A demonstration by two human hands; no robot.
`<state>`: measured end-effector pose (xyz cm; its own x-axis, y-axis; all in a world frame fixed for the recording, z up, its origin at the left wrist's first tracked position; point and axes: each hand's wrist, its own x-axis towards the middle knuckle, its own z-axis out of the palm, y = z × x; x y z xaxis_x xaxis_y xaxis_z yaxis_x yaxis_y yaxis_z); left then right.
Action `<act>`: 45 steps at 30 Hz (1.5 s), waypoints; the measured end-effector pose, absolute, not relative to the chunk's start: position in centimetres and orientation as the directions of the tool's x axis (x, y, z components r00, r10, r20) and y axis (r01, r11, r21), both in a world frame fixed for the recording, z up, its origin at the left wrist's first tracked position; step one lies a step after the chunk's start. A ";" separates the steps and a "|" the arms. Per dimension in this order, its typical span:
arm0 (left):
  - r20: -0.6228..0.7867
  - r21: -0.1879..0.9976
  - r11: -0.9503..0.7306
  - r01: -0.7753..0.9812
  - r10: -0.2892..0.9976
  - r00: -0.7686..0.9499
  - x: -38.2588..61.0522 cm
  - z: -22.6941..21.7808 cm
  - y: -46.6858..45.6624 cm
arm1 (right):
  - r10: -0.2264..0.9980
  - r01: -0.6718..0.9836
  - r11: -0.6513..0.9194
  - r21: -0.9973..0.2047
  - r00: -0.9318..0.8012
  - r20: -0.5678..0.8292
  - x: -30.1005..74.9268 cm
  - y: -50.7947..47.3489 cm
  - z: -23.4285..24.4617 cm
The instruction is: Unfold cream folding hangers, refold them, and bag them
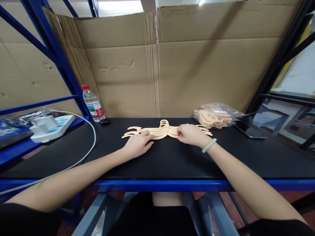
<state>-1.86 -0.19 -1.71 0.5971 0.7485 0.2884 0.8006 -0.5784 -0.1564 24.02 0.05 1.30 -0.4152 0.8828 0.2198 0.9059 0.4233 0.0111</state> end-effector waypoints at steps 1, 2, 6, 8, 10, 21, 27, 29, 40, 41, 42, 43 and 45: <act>0.290 -0.144 -0.577 0.804 0.752 0.592 -1.8 -1.7 -0.1 | 0.887 0.907 0.421 0.016 -0.415 0.204 24.0 0.1 1.2; 0.292 -0.132 -0.576 0.807 0.755 0.587 -1.8 -1.8 0.0 | 0.889 0.908 0.418 0.018 -0.413 0.198 24.0 0.2 1.0; 0.309 -0.082 -0.582 0.809 0.757 0.575 -1.7 -2.0 0.4 | 0.899 0.916 0.401 0.002 -0.394 0.192 24.3 0.7 0.5; 0.320 -0.064 -0.579 0.813 0.759 0.566 -1.7 -2.1 0.6 | 0.909 0.921 0.388 -0.008 -0.381 0.171 24.5 0.9 0.3; 0.328 -0.061 -0.574 0.817 0.761 0.559 -1.7 -2.2 0.6 | 0.912 0.921 0.390 -0.024 -0.383 0.145 24.6 1.0 0.4; 0.549 0.195 -0.666 0.720 0.682 0.483 -2.5 -1.7 1.3 | 0.874 0.917 0.372 0.141 -0.398 0.280 24.0 -1.0 1.8; 0.594 0.576 -0.673 0.465 0.735 0.327 -2.5 -1.4 1.8 | 0.843 0.960 0.262 0.100 -0.278 0.460 23.7 -0.8 1.6; 0.589 0.659 -0.652 0.374 0.757 0.283 -2.4 -1.4 1.9 | 0.820 0.957 0.291 -0.005 -0.246 0.517 23.5 -0.5 1.1; 0.558 0.794 -0.572 0.207 0.820 0.124 -2.2 -1.2 1.8 | 0.975 0.144 0.001 -0.990 -0.221 -0.031 21.1 -0.7 -0.2; 0.543 0.807 -0.559 0.189 0.829 0.133 -2.1 -1.3 1.7 | 0.964 -0.027 -0.083 -0.996 -0.254 -0.073 20.7 -0.8 -0.2; 0.528 0.819 -0.547 0.174 0.837 0.147 -2.0 -1.3 1.7 | 0.958 -0.182 -0.139 -0.973 -0.272 -0.086 20.5 -0.8 -0.3; 0.513 0.827 -0.537 0.165 0.842 0.165 -2.0 -1.4 1.6 | 0.962 -0.308 -0.162 -0.937 -0.262 -0.080 20.2 -0.7 -0.4; 0.488 0.837 -0.522 0.163 0.848 0.207 -1.8 -1.6 1.6 | 0.987 -0.467 -0.124 -0.875 -0.153 -0.058 20.1 -0.3 -0.7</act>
<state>-1.82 1.60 -1.59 0.2075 0.8479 0.4879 0.1627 -0.5217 0.8375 20.11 -0.32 -0.69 -0.1526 0.9866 -0.0578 -0.4675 -0.1236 -0.8753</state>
